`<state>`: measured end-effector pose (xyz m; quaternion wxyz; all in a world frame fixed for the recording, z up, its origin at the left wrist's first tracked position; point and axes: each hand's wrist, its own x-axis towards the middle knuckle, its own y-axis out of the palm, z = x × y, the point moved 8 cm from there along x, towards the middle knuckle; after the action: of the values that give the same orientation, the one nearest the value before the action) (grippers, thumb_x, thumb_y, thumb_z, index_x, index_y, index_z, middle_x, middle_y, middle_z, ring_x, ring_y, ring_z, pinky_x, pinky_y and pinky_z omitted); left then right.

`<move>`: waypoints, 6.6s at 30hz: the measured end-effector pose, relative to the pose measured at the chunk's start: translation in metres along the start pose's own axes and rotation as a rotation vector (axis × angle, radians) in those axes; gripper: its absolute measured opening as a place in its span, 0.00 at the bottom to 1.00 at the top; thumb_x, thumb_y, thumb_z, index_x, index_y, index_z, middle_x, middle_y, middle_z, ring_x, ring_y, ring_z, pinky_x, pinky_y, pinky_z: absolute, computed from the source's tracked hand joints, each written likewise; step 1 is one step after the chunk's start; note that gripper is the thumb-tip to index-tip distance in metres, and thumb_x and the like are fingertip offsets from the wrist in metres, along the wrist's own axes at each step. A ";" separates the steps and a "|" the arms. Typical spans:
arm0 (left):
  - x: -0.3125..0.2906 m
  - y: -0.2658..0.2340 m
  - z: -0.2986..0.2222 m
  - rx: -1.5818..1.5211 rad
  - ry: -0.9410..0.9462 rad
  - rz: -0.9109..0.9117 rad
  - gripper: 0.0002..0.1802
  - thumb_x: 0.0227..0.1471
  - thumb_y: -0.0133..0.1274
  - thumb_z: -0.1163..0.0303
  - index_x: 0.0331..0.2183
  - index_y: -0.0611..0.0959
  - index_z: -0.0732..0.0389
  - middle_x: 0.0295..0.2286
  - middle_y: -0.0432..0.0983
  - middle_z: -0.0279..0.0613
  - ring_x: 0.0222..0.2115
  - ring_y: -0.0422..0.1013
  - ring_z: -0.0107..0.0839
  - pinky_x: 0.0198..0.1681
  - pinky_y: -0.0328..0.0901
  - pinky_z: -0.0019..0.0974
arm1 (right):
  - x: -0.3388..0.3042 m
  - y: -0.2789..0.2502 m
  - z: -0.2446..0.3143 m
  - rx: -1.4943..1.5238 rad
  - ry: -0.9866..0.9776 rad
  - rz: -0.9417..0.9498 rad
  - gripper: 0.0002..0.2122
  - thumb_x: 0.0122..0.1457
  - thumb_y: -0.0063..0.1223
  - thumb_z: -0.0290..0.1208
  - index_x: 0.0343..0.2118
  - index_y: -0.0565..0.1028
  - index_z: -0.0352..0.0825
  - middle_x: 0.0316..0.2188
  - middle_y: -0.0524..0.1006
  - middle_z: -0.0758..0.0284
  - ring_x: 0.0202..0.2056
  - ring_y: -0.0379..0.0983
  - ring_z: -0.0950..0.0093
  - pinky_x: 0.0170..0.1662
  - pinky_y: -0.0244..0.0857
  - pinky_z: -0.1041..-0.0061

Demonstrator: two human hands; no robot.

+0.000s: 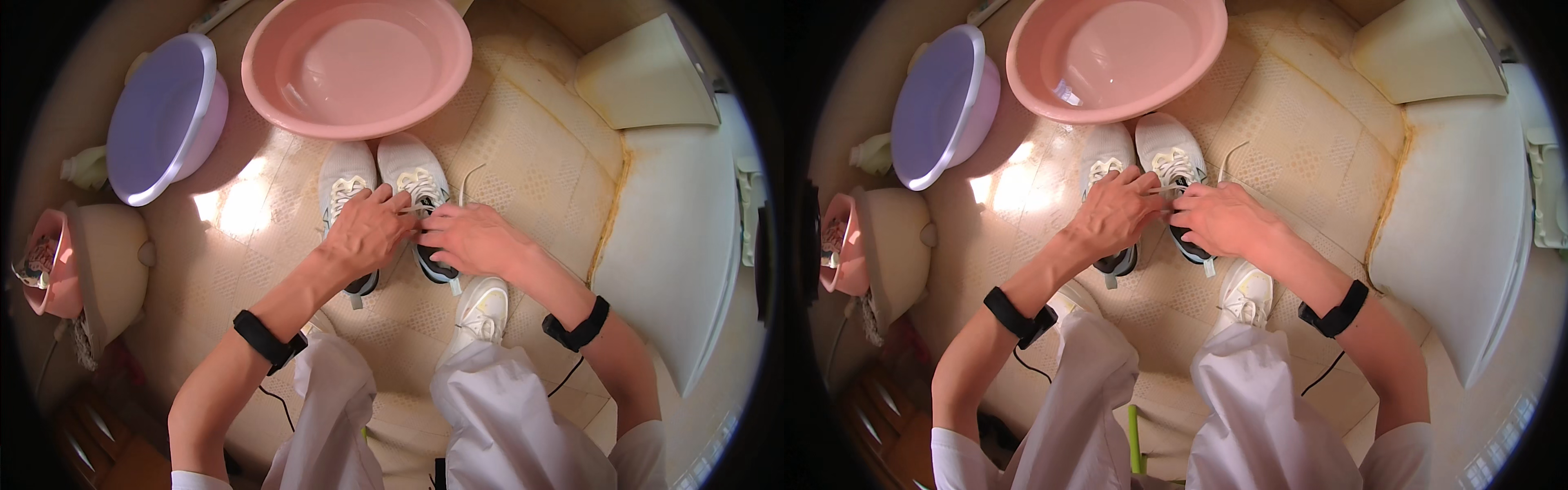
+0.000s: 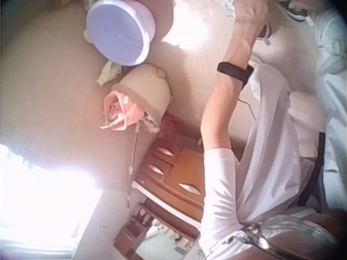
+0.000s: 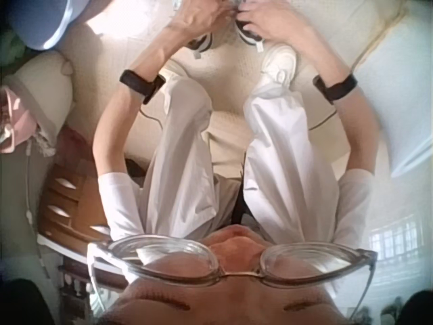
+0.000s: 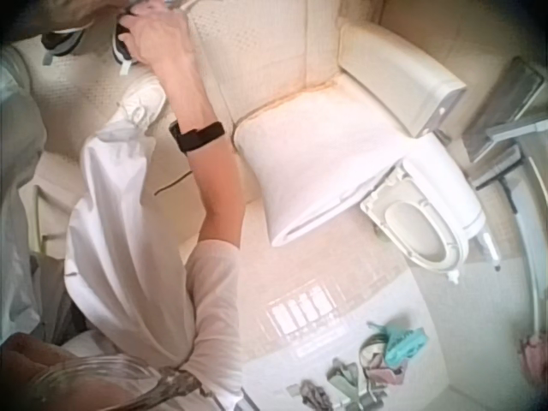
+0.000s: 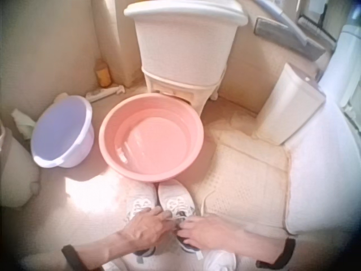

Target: The recorder attaches a small circular component to a sneaker and then ties the shoelaces.

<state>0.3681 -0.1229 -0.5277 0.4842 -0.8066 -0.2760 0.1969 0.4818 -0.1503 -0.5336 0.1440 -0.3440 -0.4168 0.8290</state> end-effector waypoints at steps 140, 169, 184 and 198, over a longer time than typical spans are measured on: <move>-0.017 0.075 -0.041 0.108 -0.001 0.117 0.12 0.55 0.59 0.60 0.32 0.82 0.58 0.30 0.78 0.40 0.37 0.74 0.37 0.43 0.60 0.42 | -0.013 0.022 -0.037 -0.032 -0.001 -0.138 0.10 0.64 0.56 0.39 0.33 0.72 0.38 0.27 0.78 0.65 0.30 0.79 0.59 0.32 0.69 0.59; -0.021 0.082 -0.039 0.161 0.044 -0.124 0.13 0.53 0.58 0.61 0.34 0.83 0.60 0.32 0.79 0.42 0.38 0.75 0.39 0.46 0.60 0.45 | -0.020 -0.004 -0.044 -0.051 0.055 -0.155 0.10 0.61 0.60 0.38 0.37 0.74 0.38 0.27 0.81 0.63 0.30 0.79 0.57 0.35 0.70 0.56; -0.017 0.081 -0.049 0.251 -0.055 -0.023 0.17 0.54 0.51 0.68 0.44 0.82 0.63 0.40 0.79 0.44 0.44 0.73 0.38 0.52 0.57 0.50 | -0.037 0.015 -0.062 0.134 0.102 -0.340 0.09 0.63 0.59 0.38 0.37 0.76 0.39 0.21 0.78 0.57 0.26 0.77 0.53 0.30 0.70 0.55; -0.014 0.083 -0.043 0.168 -0.149 0.177 0.11 0.52 0.53 0.69 0.39 0.81 0.59 0.36 0.78 0.39 0.41 0.73 0.35 0.49 0.58 0.46 | -0.057 0.006 -0.096 0.056 0.128 -0.208 0.04 0.64 0.54 0.34 0.37 0.74 0.41 0.22 0.77 0.58 0.27 0.75 0.53 0.31 0.67 0.55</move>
<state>0.4040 -0.1921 -0.5809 0.5091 -0.7675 -0.2214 0.3206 0.5897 -0.1277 -0.5526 0.2652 -0.3470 -0.4167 0.7973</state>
